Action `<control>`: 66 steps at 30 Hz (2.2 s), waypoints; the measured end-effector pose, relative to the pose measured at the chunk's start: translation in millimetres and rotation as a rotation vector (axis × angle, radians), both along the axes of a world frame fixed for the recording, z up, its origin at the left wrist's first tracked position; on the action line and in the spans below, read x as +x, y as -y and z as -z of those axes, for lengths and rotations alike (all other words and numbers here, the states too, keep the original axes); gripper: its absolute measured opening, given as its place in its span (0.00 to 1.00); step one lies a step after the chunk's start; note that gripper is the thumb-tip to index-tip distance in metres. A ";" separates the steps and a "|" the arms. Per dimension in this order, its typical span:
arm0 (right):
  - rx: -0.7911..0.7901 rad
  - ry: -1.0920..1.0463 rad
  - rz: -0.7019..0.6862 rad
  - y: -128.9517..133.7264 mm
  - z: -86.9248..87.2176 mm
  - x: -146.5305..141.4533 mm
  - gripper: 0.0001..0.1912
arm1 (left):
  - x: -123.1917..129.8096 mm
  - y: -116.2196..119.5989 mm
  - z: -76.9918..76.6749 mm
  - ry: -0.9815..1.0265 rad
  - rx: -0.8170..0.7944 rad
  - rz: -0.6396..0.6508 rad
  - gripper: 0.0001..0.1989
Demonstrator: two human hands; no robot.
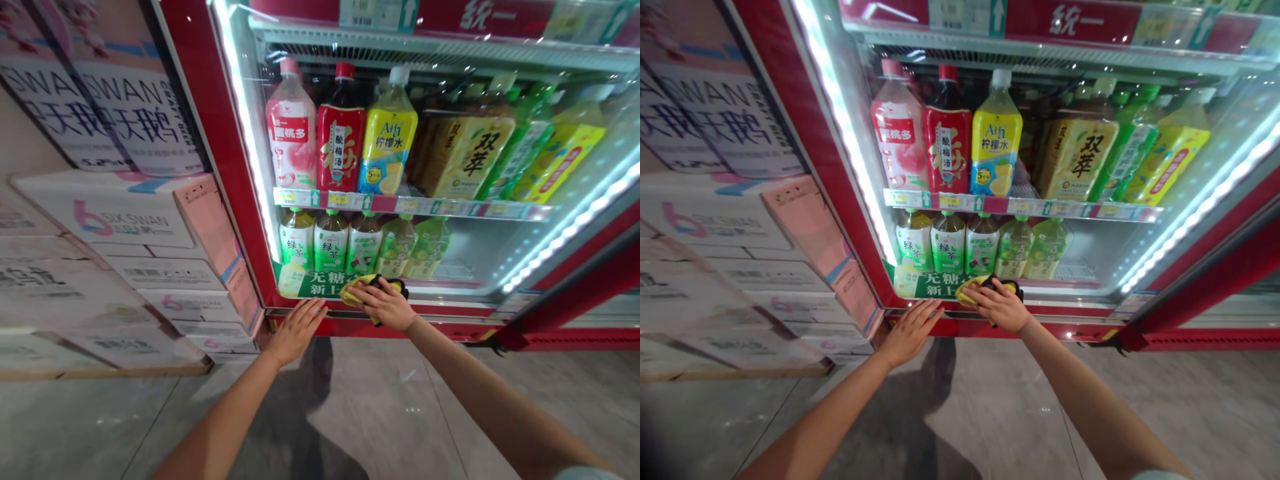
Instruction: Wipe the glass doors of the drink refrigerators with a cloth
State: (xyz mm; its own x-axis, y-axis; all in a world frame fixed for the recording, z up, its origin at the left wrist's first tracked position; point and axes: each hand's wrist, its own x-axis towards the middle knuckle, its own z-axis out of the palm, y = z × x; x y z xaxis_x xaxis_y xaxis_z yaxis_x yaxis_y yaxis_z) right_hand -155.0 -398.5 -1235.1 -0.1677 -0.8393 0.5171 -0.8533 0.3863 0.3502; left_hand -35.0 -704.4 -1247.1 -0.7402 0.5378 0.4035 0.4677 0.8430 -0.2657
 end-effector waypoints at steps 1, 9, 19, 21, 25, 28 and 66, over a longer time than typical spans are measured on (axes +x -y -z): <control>-0.030 0.008 0.040 -9.4 3.3 1.8 0.25 | -2.4 -3.5 -0.2 0.000 -0.001 0.009 0.33; 0.007 0.046 0.039 -38.9 30.9 0.3 0.22 | -19.4 -45.3 2.3 0.000 -0.092 0.098 0.38; -0.161 0.047 0.315 -84.1 74.7 5.8 0.27 | -34.7 -82.7 -0.8 -0.070 -0.145 0.125 0.37; -0.216 0.042 0.346 -89.7 71.5 -2.2 0.27 | -38.7 -92.8 0.3 -0.065 -0.147 0.160 0.37; -0.581 0.033 0.580 -103.3 73.4 -8.7 0.31 | -46.9 -113.4 0.4 -0.093 -0.141 0.214 0.37; -0.770 0.066 0.694 -99.8 87.7 -1.0 0.38 | -53.6 -126.9 -0.4 -0.097 -0.114 0.222 0.36; -1.554 0.342 0.901 -217.0 55.4 -71.2 0.41 | -100.3 -181.4 -20.9 -0.056 0.061 0.385 0.36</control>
